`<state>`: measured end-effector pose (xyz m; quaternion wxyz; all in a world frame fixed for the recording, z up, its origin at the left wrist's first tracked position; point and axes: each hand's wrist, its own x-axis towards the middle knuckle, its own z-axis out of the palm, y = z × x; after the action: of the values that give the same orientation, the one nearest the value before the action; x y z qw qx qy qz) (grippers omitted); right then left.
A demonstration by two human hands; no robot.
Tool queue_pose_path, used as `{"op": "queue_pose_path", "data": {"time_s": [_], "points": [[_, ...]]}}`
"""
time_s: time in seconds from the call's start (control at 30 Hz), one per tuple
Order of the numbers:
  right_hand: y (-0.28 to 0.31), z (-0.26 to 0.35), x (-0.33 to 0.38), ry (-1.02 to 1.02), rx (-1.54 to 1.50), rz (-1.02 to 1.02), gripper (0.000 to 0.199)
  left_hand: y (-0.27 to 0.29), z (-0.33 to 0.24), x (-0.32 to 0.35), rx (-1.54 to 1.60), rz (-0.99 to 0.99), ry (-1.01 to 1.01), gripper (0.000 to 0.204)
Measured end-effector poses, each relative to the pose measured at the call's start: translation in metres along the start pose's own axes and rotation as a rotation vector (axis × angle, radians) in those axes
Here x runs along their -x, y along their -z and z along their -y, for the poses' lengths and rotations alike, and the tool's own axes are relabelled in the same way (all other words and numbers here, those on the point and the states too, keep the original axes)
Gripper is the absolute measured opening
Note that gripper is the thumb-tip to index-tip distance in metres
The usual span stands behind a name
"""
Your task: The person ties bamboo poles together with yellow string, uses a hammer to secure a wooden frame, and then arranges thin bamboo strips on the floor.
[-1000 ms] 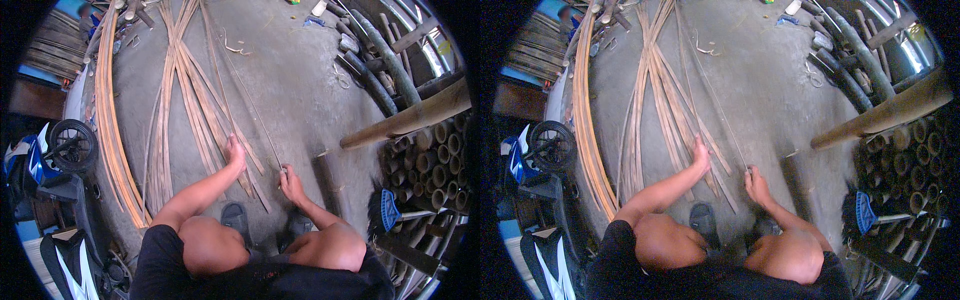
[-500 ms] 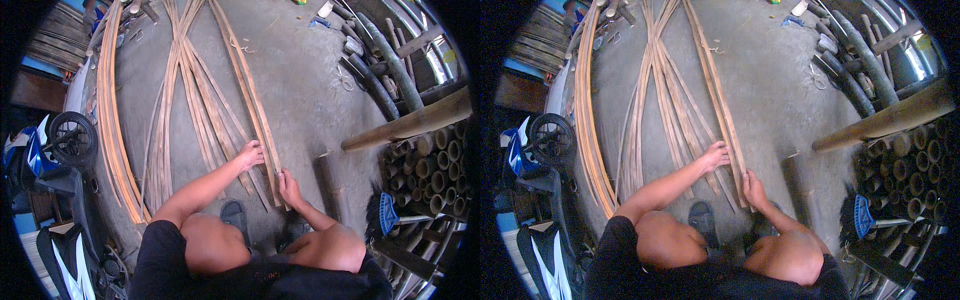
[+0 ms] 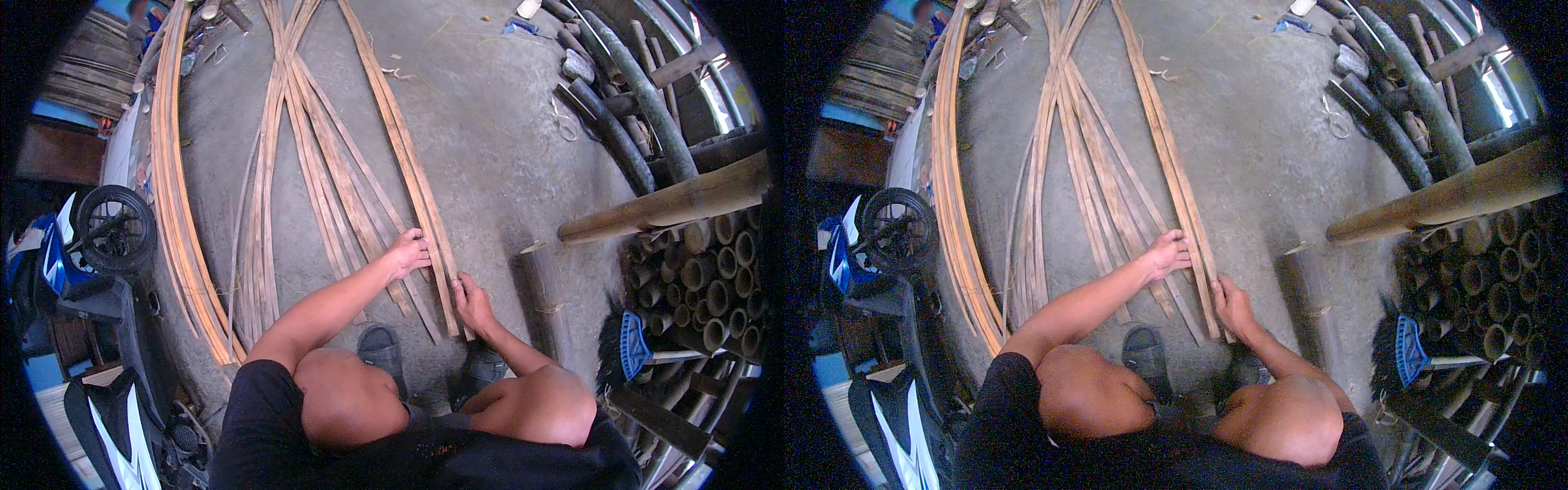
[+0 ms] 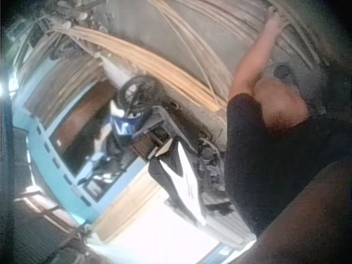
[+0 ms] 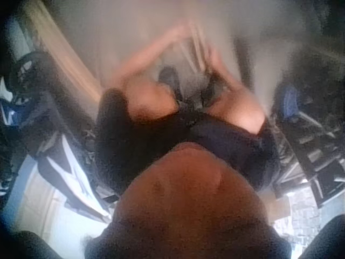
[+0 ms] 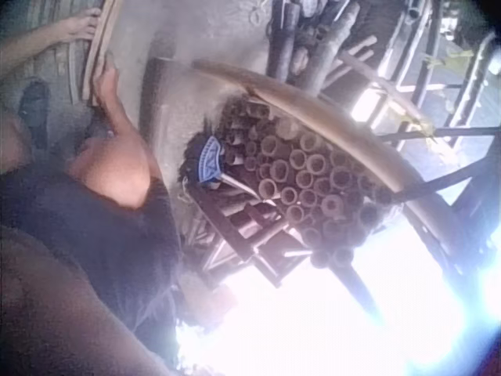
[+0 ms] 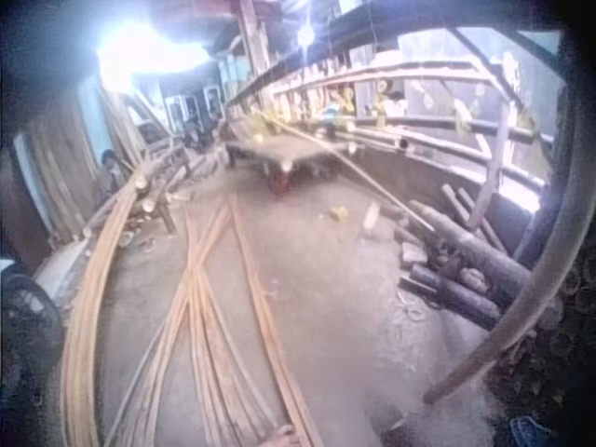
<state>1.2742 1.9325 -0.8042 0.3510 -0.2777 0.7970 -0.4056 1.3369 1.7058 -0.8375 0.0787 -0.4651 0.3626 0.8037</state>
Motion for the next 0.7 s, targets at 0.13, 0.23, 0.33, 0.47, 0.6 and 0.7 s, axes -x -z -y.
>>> {"op": "queue_pose_path", "data": {"time_s": [0.13,0.23,0.33,0.47,0.6,0.7], "points": [[-0.002,-0.015,-0.005,0.01,-0.041,0.097,0.04,0.0,0.003,-0.005,-0.01,-0.015,0.013,0.028],[-0.014,-0.049,-0.013,-0.019,-0.104,0.08,0.042,-0.004,-0.002,-0.004,-0.034,-0.002,0.028,0.029],[-0.003,-0.046,-0.023,-0.046,-0.231,0.2,0.044,-0.005,-0.008,0.001,-0.03,0.036,0.037,0.027],[0.009,-0.028,-0.032,-0.069,-0.305,0.324,0.037,-0.001,-0.004,-0.002,-0.035,0.079,-0.002,0.023],[0.011,-0.036,-0.034,-0.152,-0.482,0.386,0.039,-0.003,-0.009,0.0,-0.011,0.117,0.01,0.032],[0.015,-0.033,-0.036,-0.221,-0.498,0.421,0.041,-0.004,-0.01,0.004,0.014,0.119,0.016,0.033]]}}
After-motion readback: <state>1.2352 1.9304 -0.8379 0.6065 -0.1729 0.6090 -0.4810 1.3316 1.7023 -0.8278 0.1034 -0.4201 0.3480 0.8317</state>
